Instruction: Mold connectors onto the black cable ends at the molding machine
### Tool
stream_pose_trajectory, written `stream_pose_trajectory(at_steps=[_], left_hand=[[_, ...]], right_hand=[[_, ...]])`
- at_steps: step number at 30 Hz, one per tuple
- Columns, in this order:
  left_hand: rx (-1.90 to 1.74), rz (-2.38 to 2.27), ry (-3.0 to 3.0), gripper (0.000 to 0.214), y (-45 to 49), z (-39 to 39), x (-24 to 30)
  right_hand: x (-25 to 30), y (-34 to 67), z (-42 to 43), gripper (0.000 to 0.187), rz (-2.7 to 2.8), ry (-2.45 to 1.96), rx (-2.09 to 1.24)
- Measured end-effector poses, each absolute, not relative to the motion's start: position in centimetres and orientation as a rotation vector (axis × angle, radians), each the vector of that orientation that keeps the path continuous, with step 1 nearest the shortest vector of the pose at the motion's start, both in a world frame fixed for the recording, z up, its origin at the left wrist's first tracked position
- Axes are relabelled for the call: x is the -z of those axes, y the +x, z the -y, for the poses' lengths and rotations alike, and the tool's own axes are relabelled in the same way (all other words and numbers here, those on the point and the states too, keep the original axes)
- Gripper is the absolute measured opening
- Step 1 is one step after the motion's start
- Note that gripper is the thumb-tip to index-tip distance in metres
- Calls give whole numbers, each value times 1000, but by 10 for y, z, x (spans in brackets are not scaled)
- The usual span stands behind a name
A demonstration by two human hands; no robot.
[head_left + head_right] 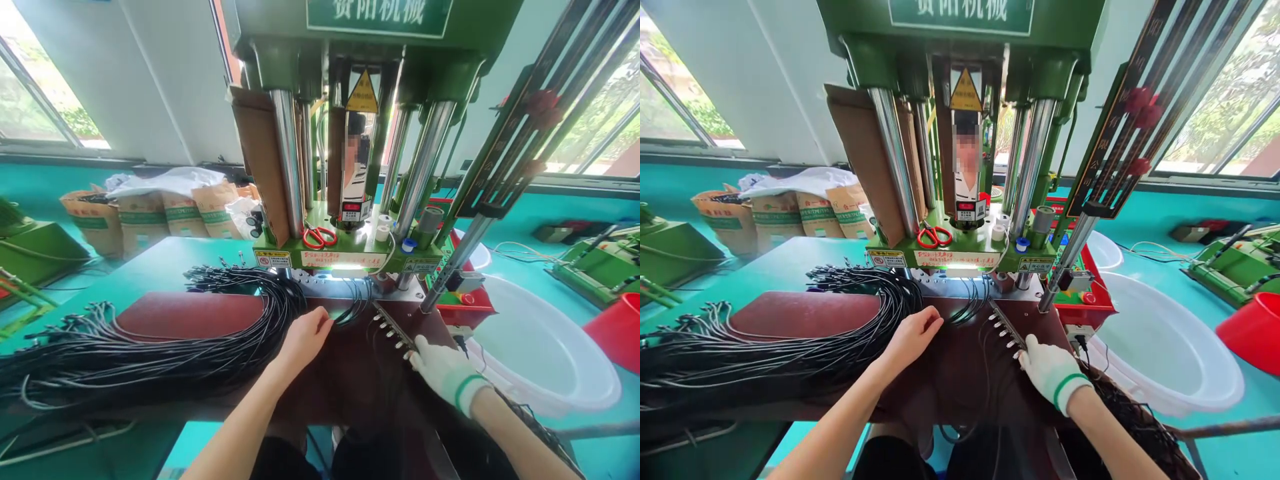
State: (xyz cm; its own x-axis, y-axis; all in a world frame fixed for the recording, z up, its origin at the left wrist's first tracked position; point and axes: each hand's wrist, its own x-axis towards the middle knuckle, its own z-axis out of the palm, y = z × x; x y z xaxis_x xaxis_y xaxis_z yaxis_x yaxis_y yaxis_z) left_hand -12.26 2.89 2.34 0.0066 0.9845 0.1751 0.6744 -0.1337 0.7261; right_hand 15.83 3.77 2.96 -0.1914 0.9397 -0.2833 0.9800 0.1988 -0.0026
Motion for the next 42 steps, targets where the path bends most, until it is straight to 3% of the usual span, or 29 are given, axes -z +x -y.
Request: stream_pose_trajectory(at_steps=[5,11,15,22,42], left_hand=[[-808,-1784,2123,17,-115,-42,-17],[-601,-1895,2203,22,-105,-74,-14],[-384,-1938,2150,29,-100,-92,-12],[-452,-1675,2230,43,-104,-90,-6],[-485,-1601,2250,31,-107,-94,3]], right_hand=[[-34,155,-40,26,-2310,1766,197],[-14,197,-65,28,-2718,2058,679],[0,205,-79,25,-2778,2284,821],[2,204,-79,24,-2793,2263,734],[5,204,-81,25,-2791,2350,650]])
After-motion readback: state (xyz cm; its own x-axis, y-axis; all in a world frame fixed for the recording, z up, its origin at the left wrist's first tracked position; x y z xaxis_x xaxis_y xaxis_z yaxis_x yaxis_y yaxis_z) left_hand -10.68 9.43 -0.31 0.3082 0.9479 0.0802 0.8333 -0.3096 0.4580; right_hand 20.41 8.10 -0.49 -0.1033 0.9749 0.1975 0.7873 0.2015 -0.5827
